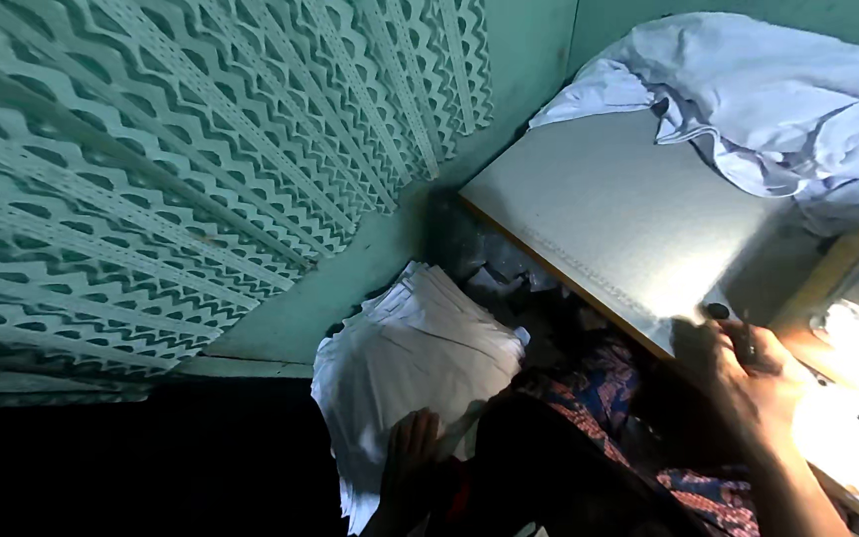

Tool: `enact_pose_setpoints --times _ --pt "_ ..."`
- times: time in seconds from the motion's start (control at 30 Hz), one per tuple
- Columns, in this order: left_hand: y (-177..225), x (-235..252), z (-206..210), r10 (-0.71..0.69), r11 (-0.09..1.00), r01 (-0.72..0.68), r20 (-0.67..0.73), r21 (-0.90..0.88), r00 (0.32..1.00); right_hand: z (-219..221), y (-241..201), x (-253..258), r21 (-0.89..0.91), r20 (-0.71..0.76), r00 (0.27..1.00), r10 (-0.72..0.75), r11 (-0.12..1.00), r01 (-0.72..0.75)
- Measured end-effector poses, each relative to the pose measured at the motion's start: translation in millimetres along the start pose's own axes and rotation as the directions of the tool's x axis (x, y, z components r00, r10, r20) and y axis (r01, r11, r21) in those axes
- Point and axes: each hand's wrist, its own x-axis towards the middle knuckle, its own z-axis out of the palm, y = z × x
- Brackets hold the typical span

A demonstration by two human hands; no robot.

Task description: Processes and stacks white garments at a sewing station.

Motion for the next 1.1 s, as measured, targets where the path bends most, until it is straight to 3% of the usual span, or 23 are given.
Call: enact_pose_setpoints --times 0.13,0.23,0.33,0.43,0.5,0.57,0.77,0.83,0.97,1.1 --pt "-4 8 -5 0.003 0.999 -0.003 -0.003 -0.034 1.0 1 -1 0 -0.01 -0.02 1.0 -0.004 1.0 0.004" --pt "-8 12 -15 0.011 0.99 0.001 0.087 -0.138 0.996 2 -1 0 -0.01 -0.035 0.999 0.006 1.0 -0.006" --pt "-6 9 -17 -0.012 0.996 0.023 0.12 -0.088 0.993 1 -4 0 -0.003 -0.018 1.0 0.016 1.0 -0.016" --pt "3 0 -2 -0.061 0.994 0.057 0.037 0.092 0.997 2 -2 0 0.006 -0.021 1.0 0.01 1.0 -0.01" --pt "6 -4 1 -0.095 0.987 0.087 0.055 0.134 0.994 2 0 0 0.006 -0.022 1.0 0.018 1.0 -0.018" --pt "5 -10 -3 -0.112 0.987 0.1 0.094 0.122 0.989 2 0 0 0.009 -0.018 1.0 0.023 1.0 -0.023" --pt "-2 -7 -2 -0.126 0.992 0.126 0.005 -0.02 0.992 1 0 -1 0.04 -0.021 1.0 0.023 0.999 -0.022" --pt "-1 -3 -9 -0.136 0.986 0.139 0.045 -0.088 0.99 0 -1 -1 0.04 -0.022 0.999 0.024 0.999 -0.023" --pt "11 11 -18 -0.199 0.98 0.199 0.091 0.003 0.976 -1 -1 -1 0.036 -0.012 1.0 0.014 0.999 -0.013" --pt "20 34 -29 -0.334 0.942 0.329 0.308 0.069 0.891 -2 -1 -1 0.052 -0.025 1.0 0.015 0.999 -0.013"
